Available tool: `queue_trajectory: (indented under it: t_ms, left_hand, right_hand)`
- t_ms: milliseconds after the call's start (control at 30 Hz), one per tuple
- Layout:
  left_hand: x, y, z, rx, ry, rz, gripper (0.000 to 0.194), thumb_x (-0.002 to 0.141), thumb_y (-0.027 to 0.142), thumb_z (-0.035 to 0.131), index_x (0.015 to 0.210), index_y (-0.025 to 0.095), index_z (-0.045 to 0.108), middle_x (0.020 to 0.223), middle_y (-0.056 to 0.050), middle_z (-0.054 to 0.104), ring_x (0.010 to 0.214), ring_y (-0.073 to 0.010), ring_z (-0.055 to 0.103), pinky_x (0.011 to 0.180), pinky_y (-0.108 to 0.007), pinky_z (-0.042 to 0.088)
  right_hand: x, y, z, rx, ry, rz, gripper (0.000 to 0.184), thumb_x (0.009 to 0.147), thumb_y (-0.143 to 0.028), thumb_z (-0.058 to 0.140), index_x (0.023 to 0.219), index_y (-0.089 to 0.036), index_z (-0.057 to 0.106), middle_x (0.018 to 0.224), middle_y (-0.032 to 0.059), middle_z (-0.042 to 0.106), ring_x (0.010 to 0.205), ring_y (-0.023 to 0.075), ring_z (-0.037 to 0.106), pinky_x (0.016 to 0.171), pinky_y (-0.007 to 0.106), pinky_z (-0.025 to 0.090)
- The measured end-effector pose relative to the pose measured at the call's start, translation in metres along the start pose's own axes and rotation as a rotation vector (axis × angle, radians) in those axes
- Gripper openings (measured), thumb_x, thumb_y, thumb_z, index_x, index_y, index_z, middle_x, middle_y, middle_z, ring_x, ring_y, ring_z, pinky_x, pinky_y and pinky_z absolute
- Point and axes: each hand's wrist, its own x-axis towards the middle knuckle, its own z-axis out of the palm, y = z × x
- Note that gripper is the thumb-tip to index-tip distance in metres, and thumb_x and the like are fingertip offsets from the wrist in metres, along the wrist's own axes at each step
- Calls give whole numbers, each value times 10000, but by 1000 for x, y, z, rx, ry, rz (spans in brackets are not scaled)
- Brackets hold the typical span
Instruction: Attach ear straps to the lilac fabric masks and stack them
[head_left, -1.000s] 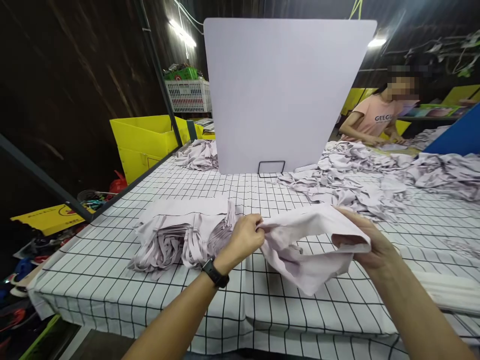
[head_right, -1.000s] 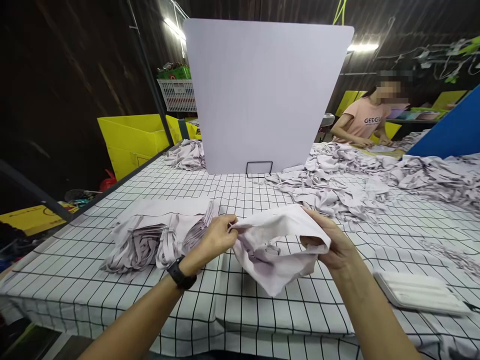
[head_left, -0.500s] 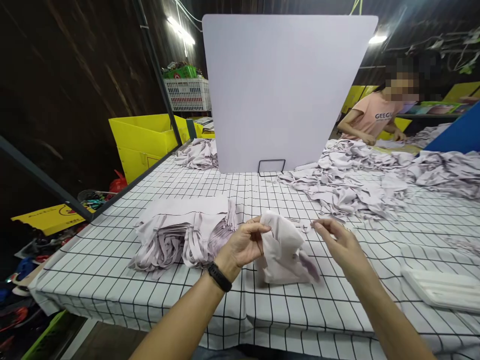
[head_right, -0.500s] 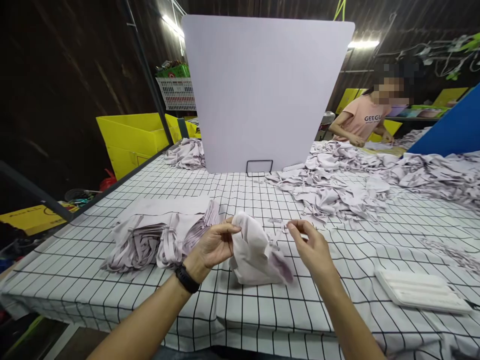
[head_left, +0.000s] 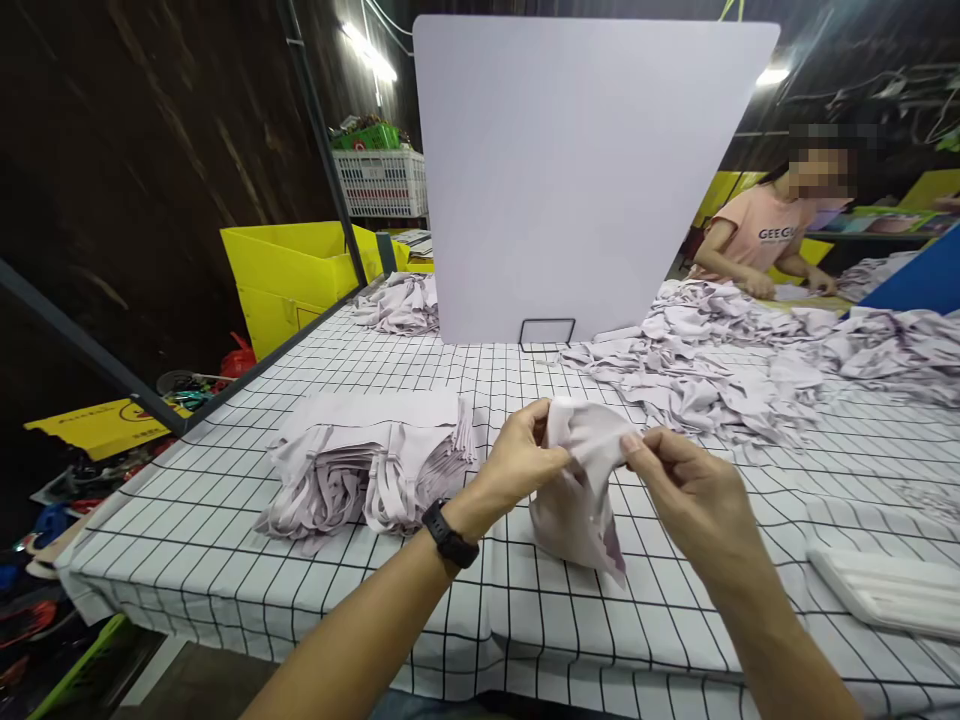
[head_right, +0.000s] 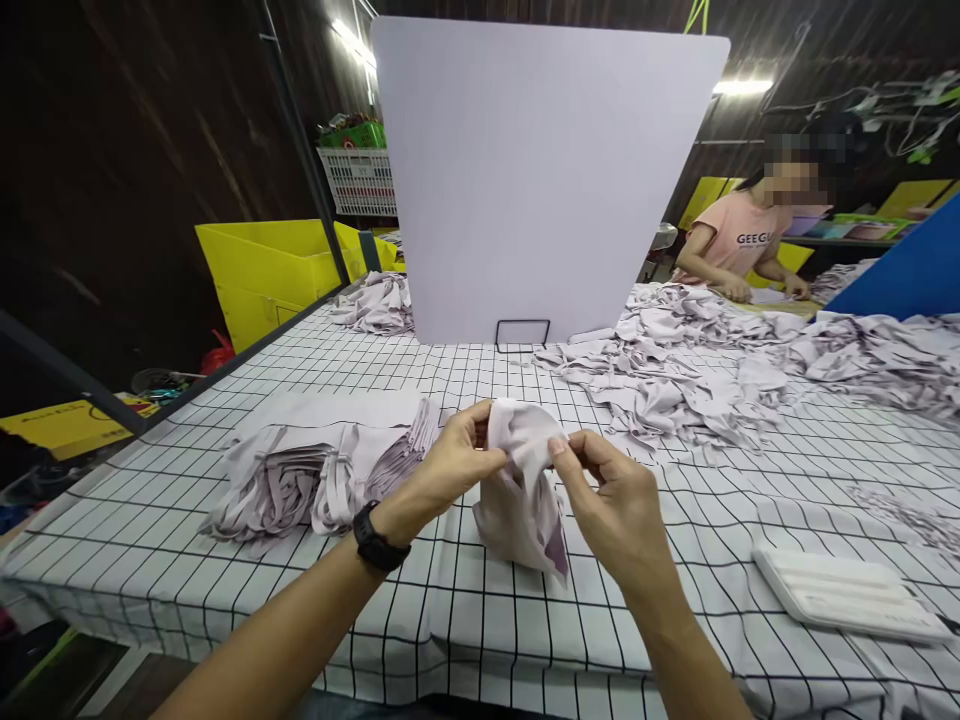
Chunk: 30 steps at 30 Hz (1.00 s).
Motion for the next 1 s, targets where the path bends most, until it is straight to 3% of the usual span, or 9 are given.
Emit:
queue_trajectory:
  t_ms: [67, 167, 233, 367, 533, 667, 800, 900, 1000]
  left_hand:
    - [2, -1, 0, 269, 36, 34, 237, 622, 21, 557, 803, 168, 601, 763, 9, 581, 702, -131, 505, 612, -256, 366]
    - [4, -6, -3, 504, 86, 23, 168, 603, 24, 514, 618, 186, 471, 607, 25, 477, 594, -121, 400, 554, -280, 248]
    - [4, -9, -6, 483, 115, 0, 188, 590, 36, 507, 549, 192, 411, 555, 26, 415, 575, -118, 341, 549, -289, 191]
    - [2, -6, -18, 235, 73, -113, 201, 609, 115, 527, 495, 191, 379, 539, 33, 342, 557, -101, 293, 531, -264, 179]
    - [6, -5, -28, 6, -16, -238, 200, 650, 245, 550, 559, 202, 378, 600, 27, 388, 549, -91, 361, 509, -228, 311]
    - [9, -25, -27, 27, 119, -270, 74, 720, 232, 550, 763, 191, 506, 721, -1, 495, 653, -132, 487, 590, -242, 397]
    - [-5, -51, -24, 267, 256, -203, 332, 751, 175, 640, 1072, 214, 565, 1019, -49, 578, 932, -211, 548, 819, -329, 440]
    - [-27, -61, -19, 652, 29, -13, 230, 811, 162, 611, 1033, 217, 620, 1097, -75, 607, 1109, -281, 509, 965, -417, 387]
    - [-48, -61, -14, 804, -296, 110, 221, 849, 155, 565, 1046, 225, 637, 1061, -75, 642, 1128, -295, 487, 951, -436, 349]
  right_hand:
    - [5, -4, -6, 9, 17, -16, 382, 908, -541, 672, 681, -241, 607, 587, -24, 468, 534, 143, 404, 479, 265, 354]
    - [13, -8, -14, 131, 24, -13, 337, 914, -498, 678, 704, -241, 623, 654, -12, 526, 613, 155, 480, 545, 258, 421]
    - [20, -9, -21, 285, 62, 1, 288, 880, -464, 720, 716, -242, 641, 717, -3, 568, 686, 164, 534, 612, 259, 473]
    - [34, -9, -38, 480, 225, 63, 283, 731, -423, 846, 677, -231, 645, 692, -17, 526, 619, 128, 493, 537, 226, 466]
    - [40, 30, -52, 270, 243, 151, 320, 779, -472, 797, 646, -237, 625, 650, -13, 544, 609, 138, 509, 513, 231, 484]
    - [29, 79, -39, 43, 81, 313, 346, 808, -501, 704, 635, -217, 609, 610, 3, 578, 545, 142, 526, 470, 247, 463]
    - [7, 104, -20, -82, 28, 351, 296, 836, -497, 648, 736, -219, 637, 671, 51, 666, 643, 227, 649, 581, 341, 539]
    - [-6, 104, -12, -189, 12, 280, 204, 812, -442, 672, 854, -243, 658, 872, 75, 705, 860, 288, 678, 784, 436, 556]
    - [-16, 99, -10, -288, -168, 101, 201, 781, -336, 664, 970, -276, 697, 1155, 83, 684, 1123, 322, 626, 966, 484, 497]
